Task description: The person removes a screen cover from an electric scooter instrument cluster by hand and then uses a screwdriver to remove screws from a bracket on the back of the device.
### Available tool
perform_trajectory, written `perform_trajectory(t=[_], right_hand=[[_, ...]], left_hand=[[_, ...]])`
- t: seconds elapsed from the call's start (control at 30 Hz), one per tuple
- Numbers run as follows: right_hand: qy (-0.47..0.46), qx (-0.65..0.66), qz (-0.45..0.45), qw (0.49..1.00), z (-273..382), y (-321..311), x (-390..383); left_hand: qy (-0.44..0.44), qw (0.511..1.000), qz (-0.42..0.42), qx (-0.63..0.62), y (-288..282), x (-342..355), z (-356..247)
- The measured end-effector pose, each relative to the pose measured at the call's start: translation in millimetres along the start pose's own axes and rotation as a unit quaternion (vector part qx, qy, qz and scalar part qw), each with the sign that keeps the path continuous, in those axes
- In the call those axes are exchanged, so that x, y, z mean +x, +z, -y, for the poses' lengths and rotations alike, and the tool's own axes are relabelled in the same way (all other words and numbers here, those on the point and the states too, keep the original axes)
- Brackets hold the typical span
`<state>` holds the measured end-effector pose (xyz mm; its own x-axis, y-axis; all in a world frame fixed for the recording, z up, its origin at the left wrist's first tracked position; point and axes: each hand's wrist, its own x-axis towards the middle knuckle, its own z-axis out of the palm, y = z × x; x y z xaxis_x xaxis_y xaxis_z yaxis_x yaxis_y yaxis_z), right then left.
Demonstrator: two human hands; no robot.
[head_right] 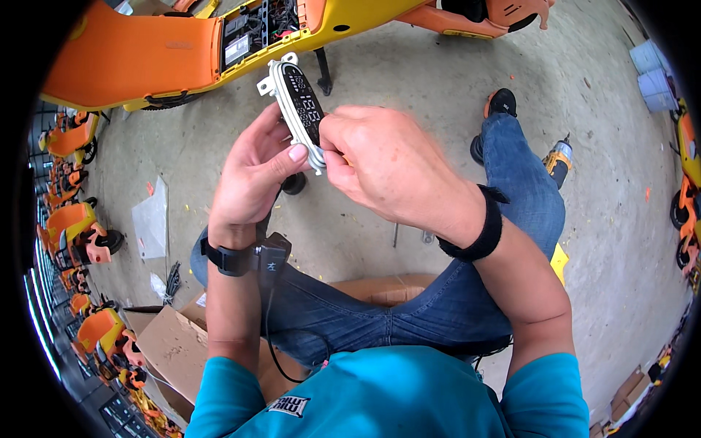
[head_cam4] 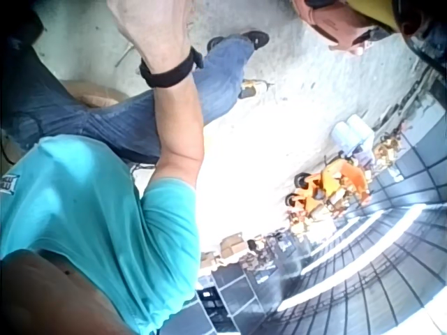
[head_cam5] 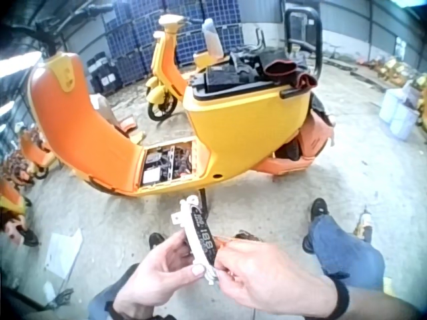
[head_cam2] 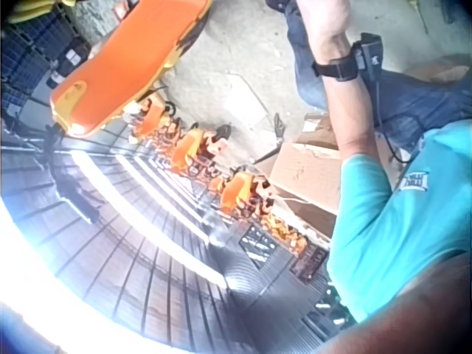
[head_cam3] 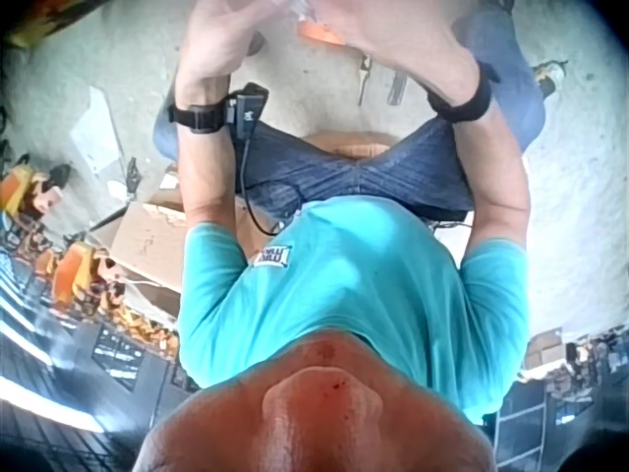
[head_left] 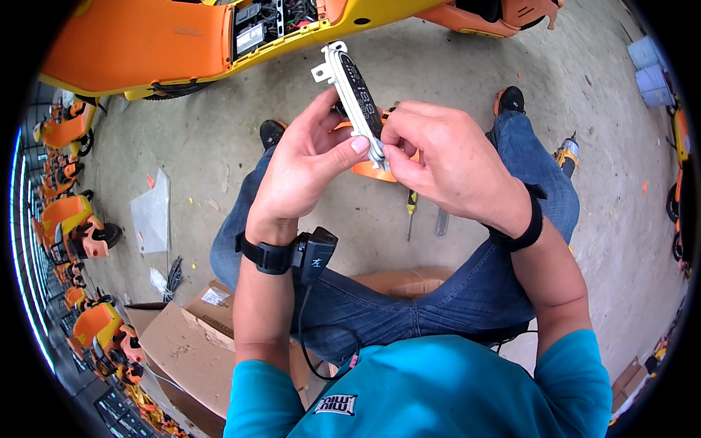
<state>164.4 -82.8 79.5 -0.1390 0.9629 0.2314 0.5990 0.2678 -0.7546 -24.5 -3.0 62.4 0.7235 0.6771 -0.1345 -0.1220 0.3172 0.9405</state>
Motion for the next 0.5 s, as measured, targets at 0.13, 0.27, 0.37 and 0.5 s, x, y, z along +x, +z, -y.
perform_trajectory(t=[0.13, 0.27, 0.37, 0.5], right_hand=[[-0.108, -0.040, -0.101, 0.988, -8, 10, 4], [-0.092, -0.017, -0.087, 0.992, -5, 6, 3], [-0.067, 0.000, -0.078, 0.995, -6, 4, 2], [-0.032, 0.077, -0.042, 0.996, -7, -1, 3]], left_hand=[[-0.002, 0.999, 0.009, -0.032, 1, 1, -2], [-0.012, 0.998, 0.033, -0.043, 0, 0, -3], [-0.023, 0.997, 0.052, -0.059, -3, 0, -3], [-0.041, 0.994, 0.060, -0.083, -4, 0, -4]])
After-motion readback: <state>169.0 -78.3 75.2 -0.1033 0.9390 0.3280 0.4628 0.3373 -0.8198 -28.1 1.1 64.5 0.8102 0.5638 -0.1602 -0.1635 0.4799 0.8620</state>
